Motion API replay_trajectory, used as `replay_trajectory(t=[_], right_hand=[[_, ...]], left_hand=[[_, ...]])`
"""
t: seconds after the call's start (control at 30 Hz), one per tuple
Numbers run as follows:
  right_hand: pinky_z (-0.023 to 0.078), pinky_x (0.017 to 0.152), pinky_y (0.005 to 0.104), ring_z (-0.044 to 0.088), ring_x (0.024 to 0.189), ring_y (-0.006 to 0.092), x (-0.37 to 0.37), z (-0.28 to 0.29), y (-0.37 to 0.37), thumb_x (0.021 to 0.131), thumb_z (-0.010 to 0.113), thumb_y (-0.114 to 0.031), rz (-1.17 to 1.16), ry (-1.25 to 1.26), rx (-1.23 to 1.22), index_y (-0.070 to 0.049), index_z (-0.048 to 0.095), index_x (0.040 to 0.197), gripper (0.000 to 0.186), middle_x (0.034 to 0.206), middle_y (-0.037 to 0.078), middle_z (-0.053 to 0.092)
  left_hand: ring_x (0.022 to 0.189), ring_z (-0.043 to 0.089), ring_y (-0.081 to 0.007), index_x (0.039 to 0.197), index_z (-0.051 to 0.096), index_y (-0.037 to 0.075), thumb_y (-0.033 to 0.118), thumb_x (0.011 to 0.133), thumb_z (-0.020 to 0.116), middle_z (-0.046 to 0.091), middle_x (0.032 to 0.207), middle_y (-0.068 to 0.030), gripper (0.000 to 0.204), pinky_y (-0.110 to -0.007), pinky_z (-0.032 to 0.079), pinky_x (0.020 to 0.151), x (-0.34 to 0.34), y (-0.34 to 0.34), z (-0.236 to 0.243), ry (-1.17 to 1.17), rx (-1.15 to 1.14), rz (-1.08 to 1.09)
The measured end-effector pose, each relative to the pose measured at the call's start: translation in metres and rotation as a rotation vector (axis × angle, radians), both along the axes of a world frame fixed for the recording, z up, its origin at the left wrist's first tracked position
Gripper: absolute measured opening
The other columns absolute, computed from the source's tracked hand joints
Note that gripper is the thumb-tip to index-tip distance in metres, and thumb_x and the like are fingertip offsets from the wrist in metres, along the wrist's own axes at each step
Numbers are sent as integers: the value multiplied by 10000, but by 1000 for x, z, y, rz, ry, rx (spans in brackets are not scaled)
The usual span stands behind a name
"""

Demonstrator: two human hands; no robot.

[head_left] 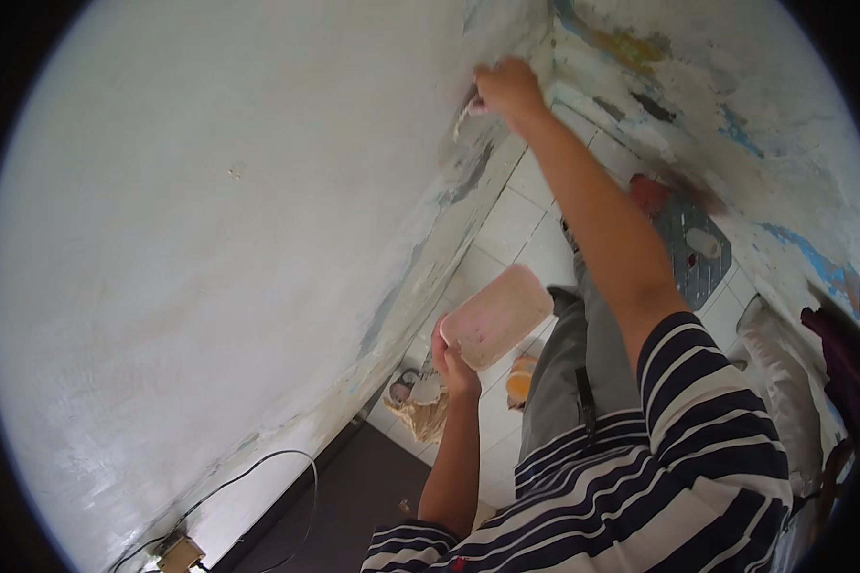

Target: The person applies plaster or putty to a damaged wall using a putty knife.

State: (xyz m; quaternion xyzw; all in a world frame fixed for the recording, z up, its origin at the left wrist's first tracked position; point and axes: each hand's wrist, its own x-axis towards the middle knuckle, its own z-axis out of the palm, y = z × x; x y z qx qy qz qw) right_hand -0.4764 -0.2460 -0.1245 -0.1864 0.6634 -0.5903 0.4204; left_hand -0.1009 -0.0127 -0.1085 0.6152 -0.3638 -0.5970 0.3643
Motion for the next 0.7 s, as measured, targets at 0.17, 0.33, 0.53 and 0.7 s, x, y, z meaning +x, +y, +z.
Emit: replay_trajectory(t=[0.17,0.33,0.53,0.7], right_hand=[[559,621,393,692,647,358,-15,-15,38,802,648,-230,-126,-155,59,58,641,852,292,777,258,678],[527,530,373,653,590,240,9,-18,4,854,569,-102,5,218,241,93,552,871,196,741,189,633],[541,545,355,660,596,225,-16,-5,32,854,570,-99,-94,-134,-203,80,571,872,180,726,193,656],[534,866,446,676,927,436,15,-23,16,818,586,-212,-34,518,366,66,653,965,322,923,269,691]], left_hand=[[1200,546,-235,1363,454,-37,115,837,397,560,1277,-138,551,-381,434,1040,-1,0,1,45,-7,-3],[1203,542,-244,1372,450,-37,127,840,404,559,1283,-139,558,-388,429,1040,-8,2,2,-5,-4,6],[1211,537,-243,1373,449,-32,158,849,423,559,1284,-139,558,-395,425,1047,-6,4,3,21,-6,5],[1219,533,-244,1382,439,-30,201,864,435,550,1300,-138,568,-395,420,1056,-6,4,1,50,-3,16]])
